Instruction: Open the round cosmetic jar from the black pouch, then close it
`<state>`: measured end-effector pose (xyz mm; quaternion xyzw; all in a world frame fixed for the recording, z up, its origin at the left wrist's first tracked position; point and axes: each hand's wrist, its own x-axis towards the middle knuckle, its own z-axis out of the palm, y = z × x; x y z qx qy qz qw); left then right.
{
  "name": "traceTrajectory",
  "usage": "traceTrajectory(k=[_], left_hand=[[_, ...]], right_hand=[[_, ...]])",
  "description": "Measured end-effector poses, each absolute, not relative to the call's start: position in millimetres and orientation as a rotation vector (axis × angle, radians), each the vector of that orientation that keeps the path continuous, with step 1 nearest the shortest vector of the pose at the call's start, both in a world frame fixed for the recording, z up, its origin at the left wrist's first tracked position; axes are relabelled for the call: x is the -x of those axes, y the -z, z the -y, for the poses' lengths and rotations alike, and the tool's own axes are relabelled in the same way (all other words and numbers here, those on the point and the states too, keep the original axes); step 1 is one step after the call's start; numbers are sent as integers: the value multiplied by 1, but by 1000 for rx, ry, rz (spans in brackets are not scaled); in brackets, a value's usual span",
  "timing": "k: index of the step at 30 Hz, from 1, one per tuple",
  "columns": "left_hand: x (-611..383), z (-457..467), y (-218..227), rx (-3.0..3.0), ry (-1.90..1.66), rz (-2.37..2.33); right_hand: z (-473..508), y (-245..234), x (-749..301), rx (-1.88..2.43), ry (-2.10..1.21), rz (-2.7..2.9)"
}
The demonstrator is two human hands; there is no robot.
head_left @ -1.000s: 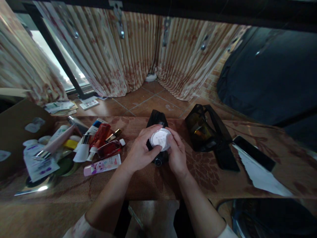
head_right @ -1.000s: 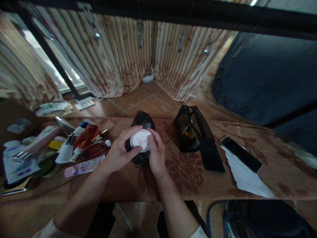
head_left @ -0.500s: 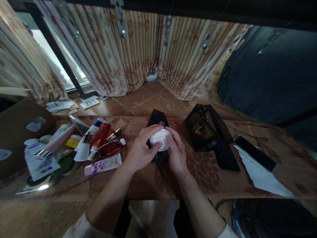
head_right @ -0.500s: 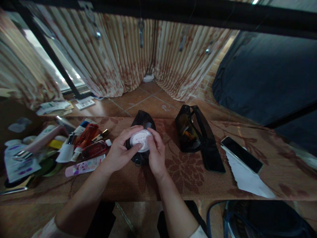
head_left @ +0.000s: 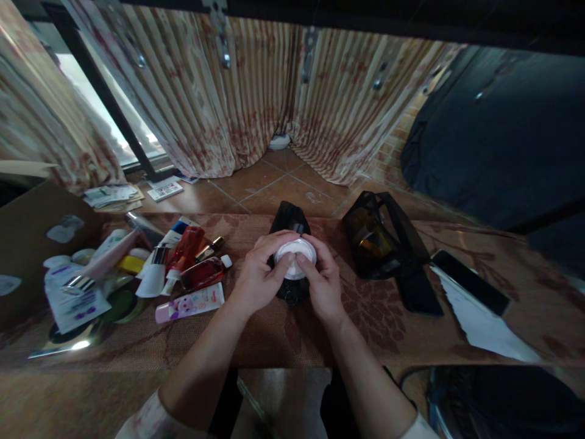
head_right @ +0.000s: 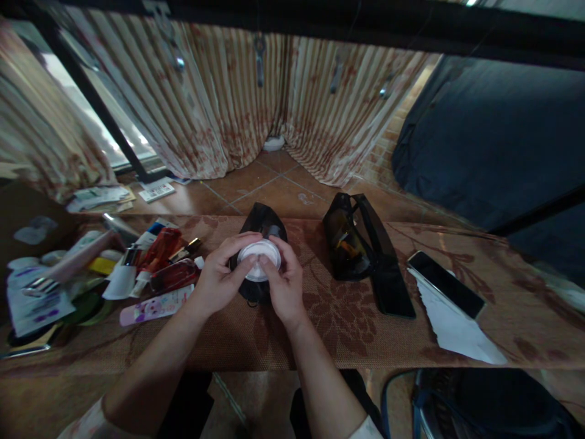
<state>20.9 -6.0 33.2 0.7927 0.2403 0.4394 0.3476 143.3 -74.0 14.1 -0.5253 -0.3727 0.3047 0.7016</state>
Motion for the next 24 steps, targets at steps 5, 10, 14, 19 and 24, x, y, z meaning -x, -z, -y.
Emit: traceTrajectory(k=[5, 10, 14, 19, 24], left_hand=[[-21, 5, -30, -2006, -1171, -645], [-22, 6, -29, -1950, -1185, -671], [-22, 6, -30, -1930, -1179, -682], [-21, 5, -32, -1910, -1168, -686], [-20, 4, -32, -1892, -1163, -691]], right_hand=[[73, -14, -142, 1181, -657, 825], [74, -13, -141, 1200, -631, 837], [74, -13, -141, 1206, -626, 843], [72, -12, -142, 1176, -639, 848], [71, -11, -141, 1139, -673, 830]])
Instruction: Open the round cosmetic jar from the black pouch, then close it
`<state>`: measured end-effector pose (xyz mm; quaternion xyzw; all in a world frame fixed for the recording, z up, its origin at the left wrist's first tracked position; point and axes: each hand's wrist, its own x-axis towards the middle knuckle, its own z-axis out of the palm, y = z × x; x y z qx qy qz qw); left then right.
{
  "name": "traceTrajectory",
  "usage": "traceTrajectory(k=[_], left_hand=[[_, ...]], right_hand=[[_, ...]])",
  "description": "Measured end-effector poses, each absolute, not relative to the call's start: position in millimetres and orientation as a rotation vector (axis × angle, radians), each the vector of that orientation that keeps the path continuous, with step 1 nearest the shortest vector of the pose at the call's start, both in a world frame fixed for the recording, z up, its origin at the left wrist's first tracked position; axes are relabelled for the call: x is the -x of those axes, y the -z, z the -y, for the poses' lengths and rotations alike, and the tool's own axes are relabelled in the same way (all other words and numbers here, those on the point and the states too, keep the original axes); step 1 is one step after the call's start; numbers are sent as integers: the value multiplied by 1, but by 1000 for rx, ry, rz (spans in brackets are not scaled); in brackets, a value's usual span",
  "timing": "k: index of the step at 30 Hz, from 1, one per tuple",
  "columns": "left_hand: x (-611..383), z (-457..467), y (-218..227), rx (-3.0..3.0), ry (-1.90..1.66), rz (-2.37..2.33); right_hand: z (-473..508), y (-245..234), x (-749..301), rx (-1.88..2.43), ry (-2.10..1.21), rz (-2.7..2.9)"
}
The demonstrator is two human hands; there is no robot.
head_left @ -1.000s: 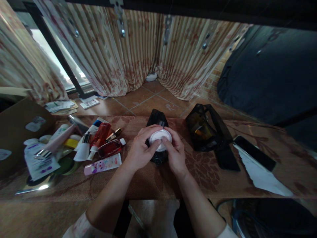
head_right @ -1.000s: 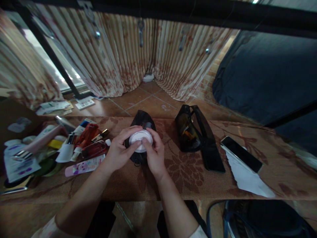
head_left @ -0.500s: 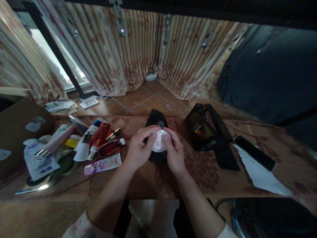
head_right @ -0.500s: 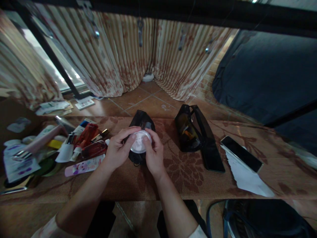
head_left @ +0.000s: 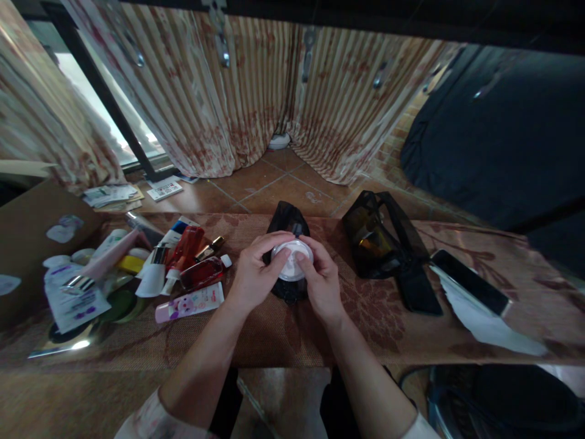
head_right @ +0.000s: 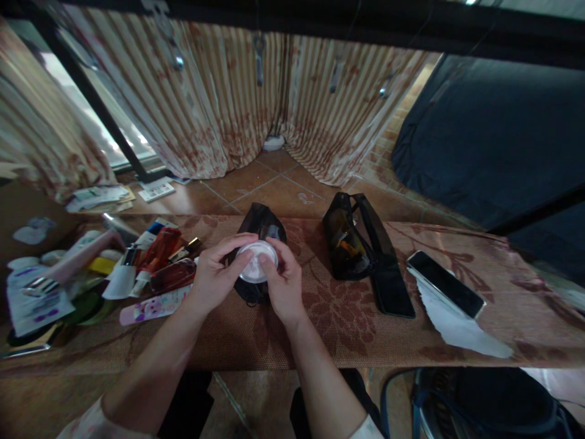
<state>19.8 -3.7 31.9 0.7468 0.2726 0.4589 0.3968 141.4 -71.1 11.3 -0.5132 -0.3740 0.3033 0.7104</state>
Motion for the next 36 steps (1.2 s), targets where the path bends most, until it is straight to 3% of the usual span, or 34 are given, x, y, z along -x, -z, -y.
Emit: traceTrajectory(k=[36], left_hand=[[-17, 2, -34, -1890, -1091, -817]], right_hand=[[76, -6, -133, 1237, -631, 1053]])
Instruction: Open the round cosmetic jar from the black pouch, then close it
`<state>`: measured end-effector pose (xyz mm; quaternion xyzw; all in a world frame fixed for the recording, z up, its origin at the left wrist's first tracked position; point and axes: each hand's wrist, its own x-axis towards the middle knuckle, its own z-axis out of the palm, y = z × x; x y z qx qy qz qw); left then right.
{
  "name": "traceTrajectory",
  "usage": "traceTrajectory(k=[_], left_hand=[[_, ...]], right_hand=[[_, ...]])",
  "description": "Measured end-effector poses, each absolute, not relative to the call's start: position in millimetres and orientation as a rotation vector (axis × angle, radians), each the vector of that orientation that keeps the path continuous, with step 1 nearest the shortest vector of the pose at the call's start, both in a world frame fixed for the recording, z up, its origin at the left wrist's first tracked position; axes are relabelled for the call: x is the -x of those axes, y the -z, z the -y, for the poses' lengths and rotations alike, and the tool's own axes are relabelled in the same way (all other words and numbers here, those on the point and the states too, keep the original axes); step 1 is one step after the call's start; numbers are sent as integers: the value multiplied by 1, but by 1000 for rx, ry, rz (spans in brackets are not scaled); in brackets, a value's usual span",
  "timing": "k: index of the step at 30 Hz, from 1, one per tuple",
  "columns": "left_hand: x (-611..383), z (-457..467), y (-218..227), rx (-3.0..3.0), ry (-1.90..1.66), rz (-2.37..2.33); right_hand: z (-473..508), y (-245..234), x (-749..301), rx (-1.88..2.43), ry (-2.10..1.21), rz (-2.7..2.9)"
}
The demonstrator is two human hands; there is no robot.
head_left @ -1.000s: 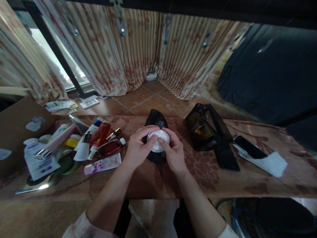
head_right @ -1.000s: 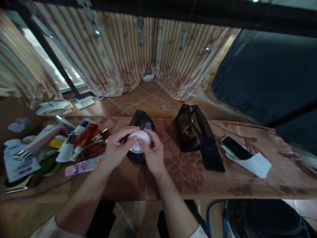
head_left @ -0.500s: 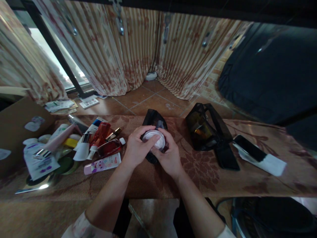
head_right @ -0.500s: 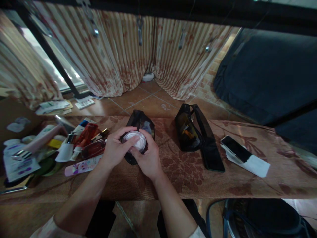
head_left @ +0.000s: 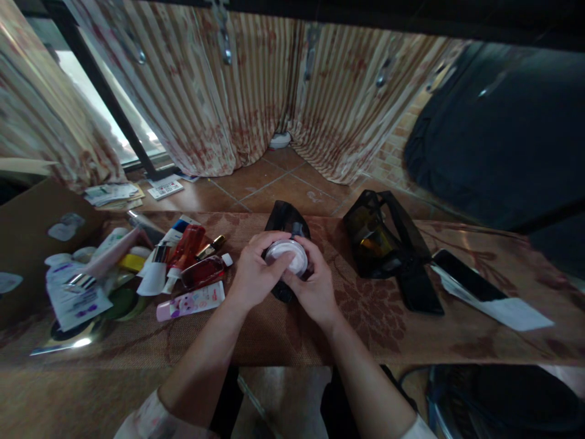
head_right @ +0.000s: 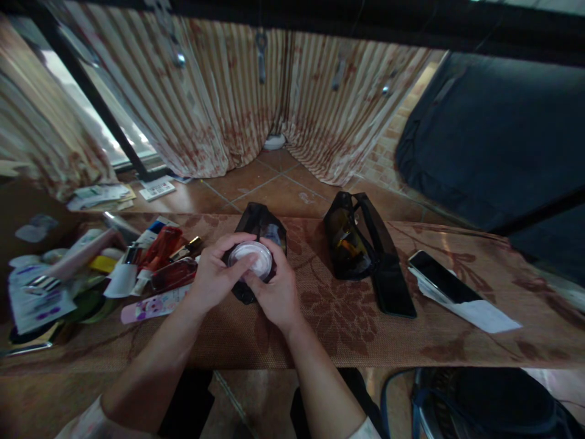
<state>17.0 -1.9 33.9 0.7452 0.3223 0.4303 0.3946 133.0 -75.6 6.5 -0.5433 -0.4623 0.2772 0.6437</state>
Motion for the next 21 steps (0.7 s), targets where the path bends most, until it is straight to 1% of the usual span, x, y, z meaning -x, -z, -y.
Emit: traceTrajectory(k=[7, 11, 16, 21], left_hand=[[-16, 6, -35, -2137, -1084, -640], [-15, 8, -37, -2168, -1027, -549], [-14, 9, -40, -2207, -937, -577], [-18, 10, -39, -2189, -987, -663]], right_hand=[[76, -8, -140, 1213, -632, 975], [77, -10, -147, 1210, -640, 922], [77, -8, -155, 1138, -695, 844], [79, -11, -159, 1207, -641, 979]])
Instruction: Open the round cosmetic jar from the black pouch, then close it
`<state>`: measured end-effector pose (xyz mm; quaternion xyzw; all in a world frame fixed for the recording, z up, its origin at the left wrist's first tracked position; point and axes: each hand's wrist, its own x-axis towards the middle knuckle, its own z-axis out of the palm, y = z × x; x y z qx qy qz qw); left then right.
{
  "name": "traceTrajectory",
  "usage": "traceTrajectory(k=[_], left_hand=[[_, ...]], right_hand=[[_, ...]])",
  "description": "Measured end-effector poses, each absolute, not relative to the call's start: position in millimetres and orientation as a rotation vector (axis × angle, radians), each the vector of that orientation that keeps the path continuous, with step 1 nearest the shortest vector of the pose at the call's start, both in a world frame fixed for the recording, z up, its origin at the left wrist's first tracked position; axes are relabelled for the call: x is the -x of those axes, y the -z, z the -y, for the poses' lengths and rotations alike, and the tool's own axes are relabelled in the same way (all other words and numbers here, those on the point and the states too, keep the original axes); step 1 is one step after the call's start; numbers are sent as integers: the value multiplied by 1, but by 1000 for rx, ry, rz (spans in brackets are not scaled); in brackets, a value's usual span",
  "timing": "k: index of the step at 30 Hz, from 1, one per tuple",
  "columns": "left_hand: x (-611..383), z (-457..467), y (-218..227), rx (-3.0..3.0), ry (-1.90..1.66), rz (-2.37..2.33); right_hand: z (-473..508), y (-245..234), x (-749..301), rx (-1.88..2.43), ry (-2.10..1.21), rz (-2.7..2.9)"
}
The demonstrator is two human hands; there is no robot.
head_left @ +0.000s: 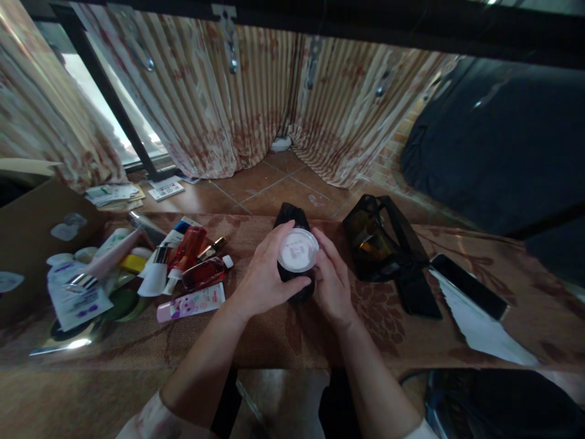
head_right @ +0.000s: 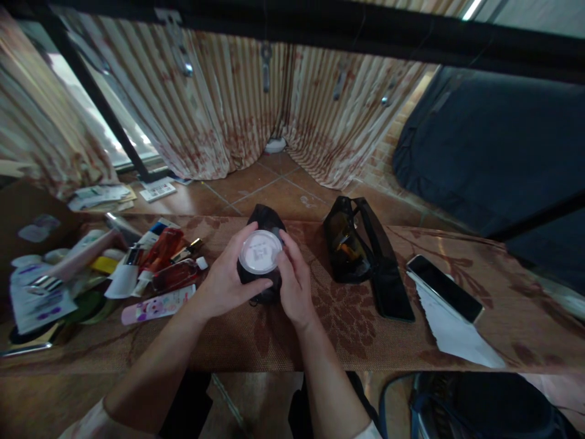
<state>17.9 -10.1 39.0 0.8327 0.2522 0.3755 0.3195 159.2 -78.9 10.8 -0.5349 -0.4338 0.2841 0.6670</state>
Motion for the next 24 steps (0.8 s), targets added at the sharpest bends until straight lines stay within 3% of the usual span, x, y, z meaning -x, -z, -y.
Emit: traceTrajectory(k=[15, 24], left_hand=[[-20, 4, -47, -1549, -1221, -729], [-23, 6, -43, -1422, -1190, -672]], right_hand=[[75, -11, -150, 1404, -473, 1189], [79, -12, -152, 1465, -765, 1061]])
